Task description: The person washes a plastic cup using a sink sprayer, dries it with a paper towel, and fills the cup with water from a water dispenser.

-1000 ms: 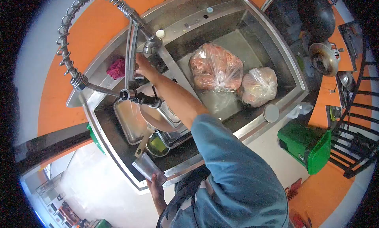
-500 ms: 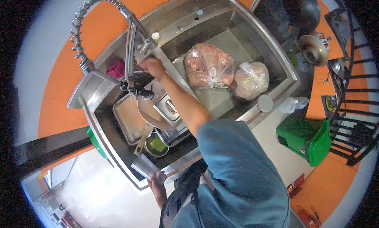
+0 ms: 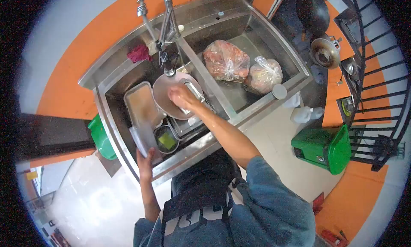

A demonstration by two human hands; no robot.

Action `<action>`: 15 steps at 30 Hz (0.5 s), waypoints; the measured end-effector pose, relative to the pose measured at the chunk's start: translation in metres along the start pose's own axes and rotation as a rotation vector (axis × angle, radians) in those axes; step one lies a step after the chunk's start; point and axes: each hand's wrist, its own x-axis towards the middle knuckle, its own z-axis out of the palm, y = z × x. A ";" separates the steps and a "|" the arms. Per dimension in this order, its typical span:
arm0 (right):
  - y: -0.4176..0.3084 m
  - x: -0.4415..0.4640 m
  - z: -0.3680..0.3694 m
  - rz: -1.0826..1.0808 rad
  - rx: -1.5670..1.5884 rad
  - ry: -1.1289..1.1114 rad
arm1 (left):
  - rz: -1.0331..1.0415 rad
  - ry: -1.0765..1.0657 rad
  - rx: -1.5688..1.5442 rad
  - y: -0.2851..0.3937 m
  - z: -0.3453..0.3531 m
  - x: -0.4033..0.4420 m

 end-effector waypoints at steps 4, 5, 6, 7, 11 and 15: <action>-0.088 0.005 -0.015 0.033 0.344 -0.190 | 0.013 0.077 0.080 0.034 -0.023 -0.031; -0.079 0.002 -0.011 0.056 0.457 -0.201 | 0.012 0.101 0.082 0.027 -0.029 -0.039; -0.046 0.000 0.004 0.072 0.522 -0.166 | 0.013 0.123 0.083 0.015 -0.034 -0.047; 0.007 0.004 0.027 0.110 0.516 -0.116 | 0.013 0.149 0.082 0.005 -0.036 -0.054; 0.126 -0.028 0.116 0.179 -0.517 -0.166 | -0.015 0.206 0.053 -0.027 -0.043 -0.086; -0.002 -0.001 0.078 0.048 -0.471 -0.496 | -0.124 0.265 -0.119 -0.010 -0.046 -0.110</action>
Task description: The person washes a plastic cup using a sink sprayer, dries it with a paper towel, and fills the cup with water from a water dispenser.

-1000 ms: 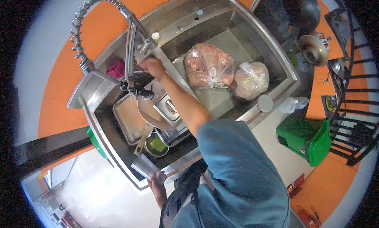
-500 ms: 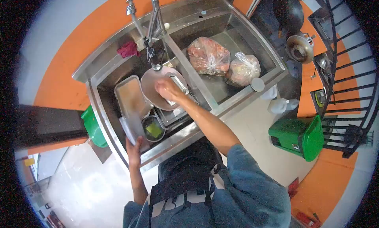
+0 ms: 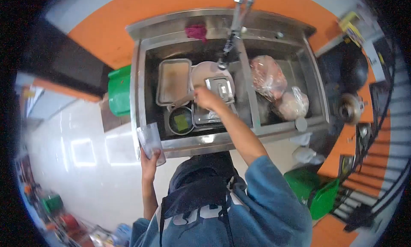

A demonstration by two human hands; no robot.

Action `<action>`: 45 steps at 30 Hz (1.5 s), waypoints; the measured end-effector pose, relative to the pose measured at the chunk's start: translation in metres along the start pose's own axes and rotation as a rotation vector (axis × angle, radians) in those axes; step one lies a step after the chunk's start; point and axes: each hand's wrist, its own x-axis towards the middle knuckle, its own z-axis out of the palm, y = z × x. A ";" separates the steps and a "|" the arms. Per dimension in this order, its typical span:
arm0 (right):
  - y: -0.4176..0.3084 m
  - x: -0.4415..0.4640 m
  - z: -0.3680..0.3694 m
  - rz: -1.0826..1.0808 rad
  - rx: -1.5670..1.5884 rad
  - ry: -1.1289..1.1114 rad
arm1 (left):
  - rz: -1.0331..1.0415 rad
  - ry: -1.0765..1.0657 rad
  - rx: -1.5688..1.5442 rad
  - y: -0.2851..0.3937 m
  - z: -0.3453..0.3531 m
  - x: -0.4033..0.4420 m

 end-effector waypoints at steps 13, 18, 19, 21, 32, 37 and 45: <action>0.025 -0.043 0.031 0.299 0.786 -0.482 | -0.049 0.227 -0.046 -0.049 0.082 0.021; -0.050 -0.051 0.038 0.224 0.785 -0.338 | 0.285 -0.103 0.312 -0.006 0.146 0.052; -0.004 -0.016 0.045 0.378 0.799 -0.338 | 0.352 -0.104 0.227 -0.014 0.163 0.063; -0.042 -0.028 -0.012 0.076 0.882 -0.115 | 0.549 -0.322 -0.036 0.032 0.134 0.061; -0.024 0.053 -0.057 0.048 -0.956 -0.636 | 0.025 -0.329 0.993 0.016 0.112 0.144; -0.088 -0.011 -0.119 -0.089 -0.640 0.022 | 0.551 0.012 0.768 0.109 0.090 0.077; -0.140 -0.045 0.056 -0.298 -0.452 0.116 | 0.790 -0.002 0.105 -0.016 -0.046 0.033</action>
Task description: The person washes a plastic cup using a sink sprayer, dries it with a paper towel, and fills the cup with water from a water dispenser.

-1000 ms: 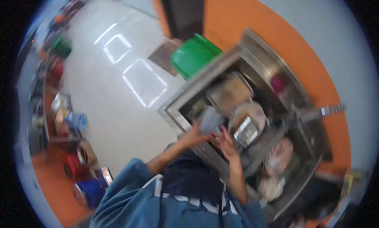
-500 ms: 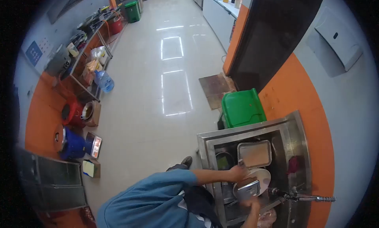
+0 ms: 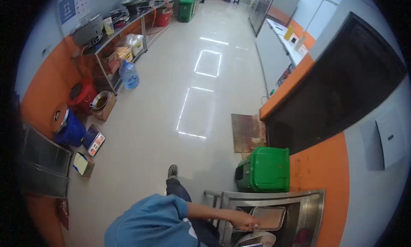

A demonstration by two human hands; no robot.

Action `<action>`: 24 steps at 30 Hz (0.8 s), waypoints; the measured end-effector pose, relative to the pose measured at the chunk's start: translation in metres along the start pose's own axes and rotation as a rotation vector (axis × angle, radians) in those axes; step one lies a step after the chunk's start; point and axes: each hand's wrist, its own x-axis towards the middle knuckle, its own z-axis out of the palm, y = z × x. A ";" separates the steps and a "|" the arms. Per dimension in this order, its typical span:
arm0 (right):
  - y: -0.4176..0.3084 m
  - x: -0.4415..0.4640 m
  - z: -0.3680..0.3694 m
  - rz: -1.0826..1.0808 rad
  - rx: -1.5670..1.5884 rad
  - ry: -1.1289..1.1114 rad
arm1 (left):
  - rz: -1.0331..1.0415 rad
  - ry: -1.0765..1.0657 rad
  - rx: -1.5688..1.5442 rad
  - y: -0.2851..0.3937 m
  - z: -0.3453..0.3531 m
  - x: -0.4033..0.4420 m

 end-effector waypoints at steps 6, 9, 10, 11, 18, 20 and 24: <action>-0.159 0.040 0.026 -0.105 0.393 0.114 | -0.518 0.043 -0.226 -0.026 -0.162 -0.163; -0.275 0.059 0.072 -0.215 0.596 -0.073 | -0.582 0.182 -0.348 -0.014 -0.251 -0.213; -0.331 0.055 0.088 -0.270 0.595 -0.167 | -0.592 0.288 -0.358 -0.009 -0.278 -0.225; -0.394 0.045 0.112 -0.376 0.307 -0.167 | -0.601 0.390 -0.370 -0.004 -0.305 -0.239; -0.684 0.032 0.308 -0.654 0.566 -0.999 | -0.818 1.197 -0.207 -0.080 -0.509 -0.380; -0.754 0.049 0.332 -0.541 0.595 -1.357 | -0.929 1.343 -0.041 -0.101 -0.564 -0.447; -0.825 0.129 0.418 0.645 1.009 -2.068 | -1.142 1.561 0.268 -0.159 -0.646 -0.607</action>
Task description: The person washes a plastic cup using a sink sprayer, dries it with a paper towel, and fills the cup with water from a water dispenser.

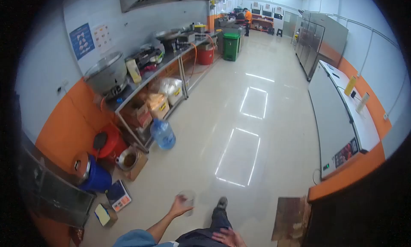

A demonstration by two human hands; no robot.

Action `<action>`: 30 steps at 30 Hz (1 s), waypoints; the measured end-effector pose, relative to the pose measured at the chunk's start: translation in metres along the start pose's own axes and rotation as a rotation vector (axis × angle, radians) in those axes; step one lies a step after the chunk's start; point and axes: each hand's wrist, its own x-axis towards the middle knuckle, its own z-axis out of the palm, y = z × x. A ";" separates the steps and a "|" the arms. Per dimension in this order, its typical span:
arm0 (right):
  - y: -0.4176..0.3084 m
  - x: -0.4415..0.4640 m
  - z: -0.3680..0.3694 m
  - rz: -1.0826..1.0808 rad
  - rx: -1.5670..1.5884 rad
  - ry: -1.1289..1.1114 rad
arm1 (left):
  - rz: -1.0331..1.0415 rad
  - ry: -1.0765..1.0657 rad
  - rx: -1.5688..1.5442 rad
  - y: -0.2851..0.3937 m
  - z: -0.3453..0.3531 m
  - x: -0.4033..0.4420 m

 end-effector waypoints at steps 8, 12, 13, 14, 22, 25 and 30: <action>-0.278 0.109 0.055 0.222 -0.282 0.132 | -0.544 0.380 0.142 -0.048 -0.087 0.131; -0.383 0.171 0.088 0.137 -0.479 0.383 | -0.551 0.087 0.266 0.006 -0.050 0.278; -0.407 0.192 0.096 0.045 -0.573 0.452 | -0.538 0.029 0.292 0.016 -0.042 0.319; -0.432 0.214 0.105 -0.041 -0.673 0.519 | -0.525 -0.017 0.312 0.025 -0.035 0.360; -0.659 0.379 0.186 -0.414 -1.230 0.437 | -0.348 -0.137 0.365 0.109 -0.030 0.740; -0.738 0.401 0.210 -0.309 -1.162 0.280 | -0.093 -0.076 0.330 0.124 -0.023 0.906; -0.889 0.444 0.242 -0.483 -1.040 0.473 | 0.062 0.044 0.142 0.280 0.064 1.233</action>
